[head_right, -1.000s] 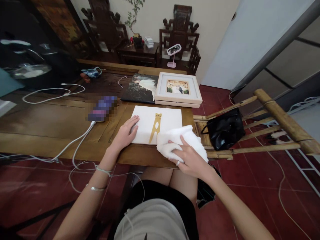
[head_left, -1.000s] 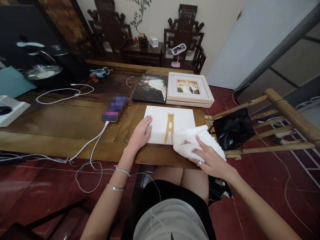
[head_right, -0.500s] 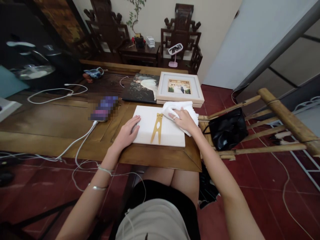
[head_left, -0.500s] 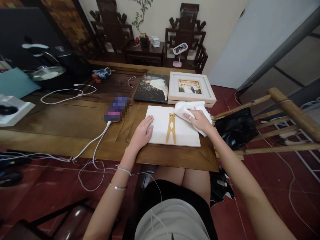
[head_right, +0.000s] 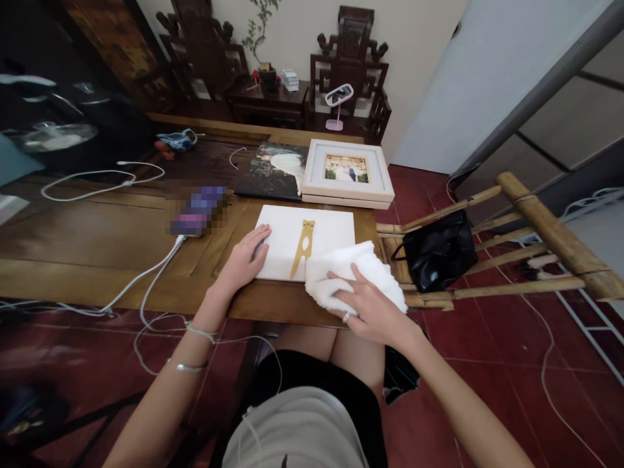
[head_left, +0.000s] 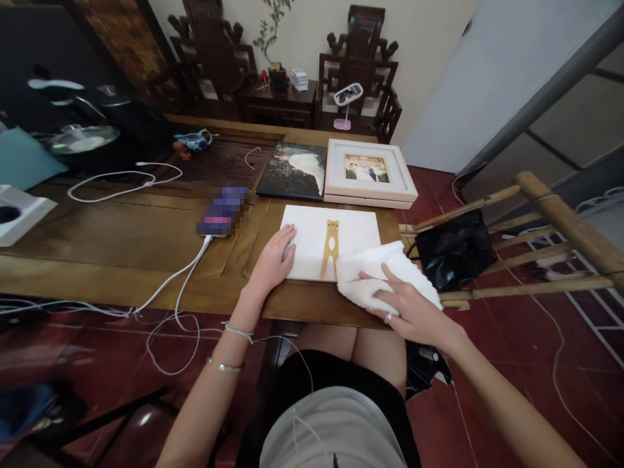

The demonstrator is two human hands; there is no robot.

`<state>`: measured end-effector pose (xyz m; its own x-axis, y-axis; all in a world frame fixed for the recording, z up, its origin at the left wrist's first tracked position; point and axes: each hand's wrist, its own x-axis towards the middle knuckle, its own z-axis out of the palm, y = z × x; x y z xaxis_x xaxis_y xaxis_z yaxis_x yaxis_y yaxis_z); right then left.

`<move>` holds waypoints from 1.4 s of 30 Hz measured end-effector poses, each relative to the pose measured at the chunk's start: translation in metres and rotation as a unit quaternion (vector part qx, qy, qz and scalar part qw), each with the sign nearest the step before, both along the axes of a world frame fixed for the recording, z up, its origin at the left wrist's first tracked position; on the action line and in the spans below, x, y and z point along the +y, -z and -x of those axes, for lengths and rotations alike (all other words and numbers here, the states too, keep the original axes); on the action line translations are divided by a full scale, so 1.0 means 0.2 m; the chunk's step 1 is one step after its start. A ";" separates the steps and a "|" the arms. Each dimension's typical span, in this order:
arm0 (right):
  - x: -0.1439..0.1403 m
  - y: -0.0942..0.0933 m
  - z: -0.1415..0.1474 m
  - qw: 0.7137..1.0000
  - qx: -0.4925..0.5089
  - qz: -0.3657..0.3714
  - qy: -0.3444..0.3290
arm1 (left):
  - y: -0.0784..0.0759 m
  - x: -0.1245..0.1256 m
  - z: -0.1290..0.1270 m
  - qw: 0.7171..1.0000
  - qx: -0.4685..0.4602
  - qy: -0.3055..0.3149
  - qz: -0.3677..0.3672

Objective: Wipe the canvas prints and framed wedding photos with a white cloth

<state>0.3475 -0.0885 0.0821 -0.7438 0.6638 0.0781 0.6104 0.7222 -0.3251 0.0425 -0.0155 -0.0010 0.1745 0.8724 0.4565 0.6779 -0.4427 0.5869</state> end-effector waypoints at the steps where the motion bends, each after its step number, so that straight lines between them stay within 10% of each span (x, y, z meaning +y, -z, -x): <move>1: 0.02 -0.01 -0.01 1.000 -0.006 0.014 0.014 | 0.00 0.00 0.00 1.000 0.000 0.001 -0.002; 13: 0.64 0.09 0.17 0.989 0.076 -0.037 0.119 | 0.01 0.01 0.00 1.000 -0.013 0.000 0.005; 20: 0.40 0.15 0.12 0.996 0.020 -0.080 0.036 | 0.01 0.01 0.00 1.000 -0.011 -0.002 -0.004; 28: 0.02 0.00 0.00 0.998 0.001 0.010 -0.055 | 0.01 0.00 0.00 1.000 -0.004 -0.006 -0.002; 42: 0.54 0.12 0.36 0.981 0.097 -0.023 0.169 | 0.01 0.00 0.01 1.000 -0.018 0.008 0.007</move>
